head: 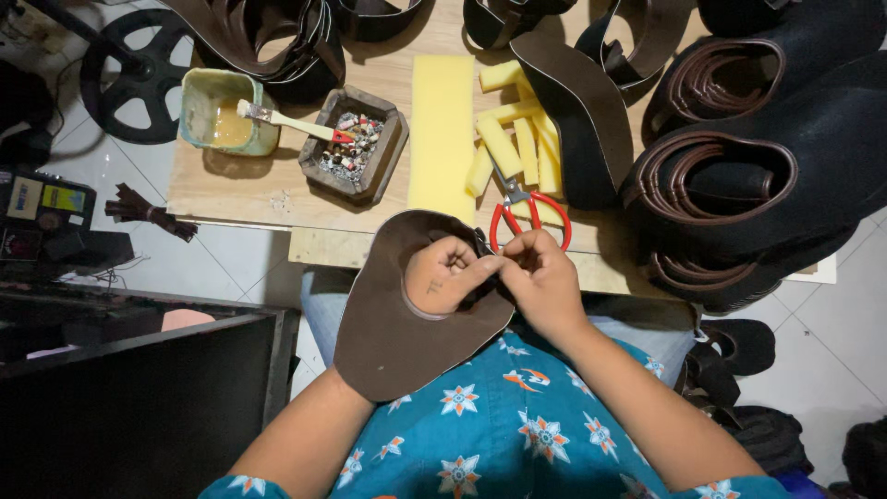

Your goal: The person assembles a sandal by inserting a yellow foam piece into a brown sole and pressing it into place. They then pick up another sole and repeat the insertion and pressing steps.

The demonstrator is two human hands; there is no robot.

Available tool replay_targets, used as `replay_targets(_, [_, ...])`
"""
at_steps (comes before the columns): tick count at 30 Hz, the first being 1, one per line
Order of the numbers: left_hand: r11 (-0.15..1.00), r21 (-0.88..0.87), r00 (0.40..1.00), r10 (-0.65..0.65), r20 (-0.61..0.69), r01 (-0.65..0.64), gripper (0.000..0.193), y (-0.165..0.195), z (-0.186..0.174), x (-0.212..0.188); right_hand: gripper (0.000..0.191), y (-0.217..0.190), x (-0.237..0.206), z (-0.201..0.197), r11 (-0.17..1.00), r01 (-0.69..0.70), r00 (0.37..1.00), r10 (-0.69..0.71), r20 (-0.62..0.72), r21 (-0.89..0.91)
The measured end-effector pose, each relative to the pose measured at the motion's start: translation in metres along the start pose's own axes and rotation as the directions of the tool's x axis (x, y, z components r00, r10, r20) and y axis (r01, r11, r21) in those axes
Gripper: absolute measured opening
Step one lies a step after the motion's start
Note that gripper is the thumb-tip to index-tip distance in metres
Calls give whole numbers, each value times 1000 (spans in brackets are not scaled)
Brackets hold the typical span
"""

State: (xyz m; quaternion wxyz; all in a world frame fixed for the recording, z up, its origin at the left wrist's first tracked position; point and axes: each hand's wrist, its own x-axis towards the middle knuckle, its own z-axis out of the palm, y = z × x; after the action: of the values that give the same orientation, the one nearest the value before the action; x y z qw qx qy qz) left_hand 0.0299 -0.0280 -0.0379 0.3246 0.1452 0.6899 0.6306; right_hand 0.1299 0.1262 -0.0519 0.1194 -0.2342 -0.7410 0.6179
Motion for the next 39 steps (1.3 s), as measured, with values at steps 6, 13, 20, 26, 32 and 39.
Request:
replay_targets(6, [978,117,982,163,91,-173,31,16,-8,-4,15,-11,-2,1,999,39,999,-39,-31,-18])
replay_targets(13, [944,152,955,285,80,-294,19,-32,-8,8,9,-12,7,3,933,187,977,-210,-43,-309])
replay_targets(20, [895,286,935,355,3,-341,24,-40,-1,18,14,-21,8,8,773,426,898,-426,112,-470])
replay_targets(26, [920,248,952,305,32,-303,21,-14,-8,4,17,-35,5,7,709,331,943,-277,186,-623])
replay_targets(32, [778,369,822,566,-59,-509,17,-29,-2,5,22,-43,4,5,708,326,945,-223,239,-626])
replay_targets(39, [707,262,712,696,-93,-657,20,-35,4,19,26,-48,7,3,693,362,927,-199,318,-624])
